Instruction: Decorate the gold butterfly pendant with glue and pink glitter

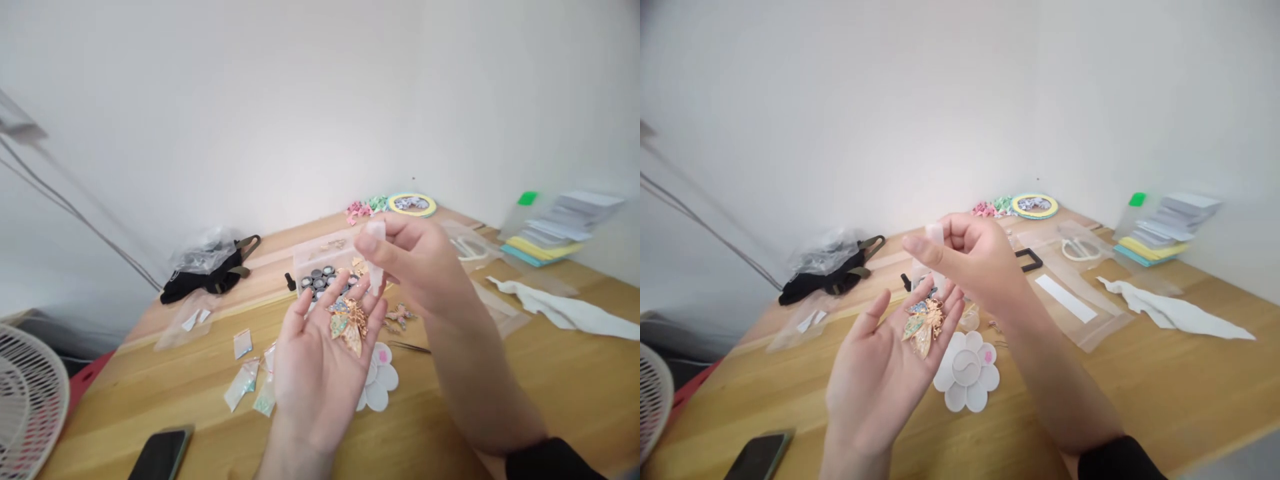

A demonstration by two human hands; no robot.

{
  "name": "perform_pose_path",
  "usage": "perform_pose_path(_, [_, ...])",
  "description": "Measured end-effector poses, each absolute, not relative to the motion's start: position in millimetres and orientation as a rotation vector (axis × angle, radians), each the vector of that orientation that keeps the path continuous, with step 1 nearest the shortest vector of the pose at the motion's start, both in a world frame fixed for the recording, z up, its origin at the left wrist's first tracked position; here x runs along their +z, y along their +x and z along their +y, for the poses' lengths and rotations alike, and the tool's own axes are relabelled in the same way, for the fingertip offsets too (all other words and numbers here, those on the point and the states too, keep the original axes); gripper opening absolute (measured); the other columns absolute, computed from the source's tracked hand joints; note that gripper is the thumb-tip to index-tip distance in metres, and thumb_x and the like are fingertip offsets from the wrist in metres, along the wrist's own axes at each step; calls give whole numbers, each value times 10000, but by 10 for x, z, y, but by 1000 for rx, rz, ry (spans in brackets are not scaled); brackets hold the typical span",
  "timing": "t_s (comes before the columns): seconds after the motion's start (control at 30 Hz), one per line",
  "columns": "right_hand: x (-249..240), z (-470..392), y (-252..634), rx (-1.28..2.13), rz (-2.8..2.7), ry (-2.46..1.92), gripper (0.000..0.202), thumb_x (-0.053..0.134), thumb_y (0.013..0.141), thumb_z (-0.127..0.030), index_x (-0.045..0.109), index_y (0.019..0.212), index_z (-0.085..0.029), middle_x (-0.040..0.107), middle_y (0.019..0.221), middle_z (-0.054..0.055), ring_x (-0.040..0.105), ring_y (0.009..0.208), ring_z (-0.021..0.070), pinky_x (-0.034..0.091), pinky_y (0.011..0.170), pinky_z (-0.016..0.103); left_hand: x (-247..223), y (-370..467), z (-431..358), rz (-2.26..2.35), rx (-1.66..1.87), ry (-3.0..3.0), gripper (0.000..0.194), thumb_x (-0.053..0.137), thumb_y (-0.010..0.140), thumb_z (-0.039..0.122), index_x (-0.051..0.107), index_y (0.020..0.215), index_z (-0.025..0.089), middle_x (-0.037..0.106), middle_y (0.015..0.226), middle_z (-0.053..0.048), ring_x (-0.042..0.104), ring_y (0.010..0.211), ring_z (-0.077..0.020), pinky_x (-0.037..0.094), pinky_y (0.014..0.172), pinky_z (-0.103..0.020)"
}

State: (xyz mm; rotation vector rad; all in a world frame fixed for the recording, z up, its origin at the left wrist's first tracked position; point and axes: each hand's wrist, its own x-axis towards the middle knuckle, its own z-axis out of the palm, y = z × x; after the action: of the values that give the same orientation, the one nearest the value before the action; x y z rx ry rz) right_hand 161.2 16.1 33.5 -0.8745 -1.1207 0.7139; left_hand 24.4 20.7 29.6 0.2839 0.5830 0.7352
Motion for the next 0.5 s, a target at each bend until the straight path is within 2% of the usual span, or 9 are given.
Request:
perform_pose_path(0.13, [336,167,1639,748,-1125,-833,421,884,670,-476,580,632,-188,470,508,-88,415,411,33,343,347,147,291,263,175,636,726,304,449,372,1024,402,570,1324,133,741,1108,-164,741,1102,-263,543,1029,-392])
perform_pose_path(0.37, [332,145,1656,818,-1216,-855,411,796,764,-539,600,655,-194,512,474,-78,493,389,58,424,360,161,280,304,157,589,722,309,495,330,1036,406,549,1384,130,770,1114,-154,743,1105,-227,526,1057,-378])
perform_pose_path(0.5, [336,151,1661,800,-1237,-889,461,760,789,-574,579,627,-183,540,480,-61,528,404,59,415,359,146,269,304,152,571,712,311,513,326,1036,422,526,1410,132,764,1136,-161,736,1123,-230,536,1040,-377])
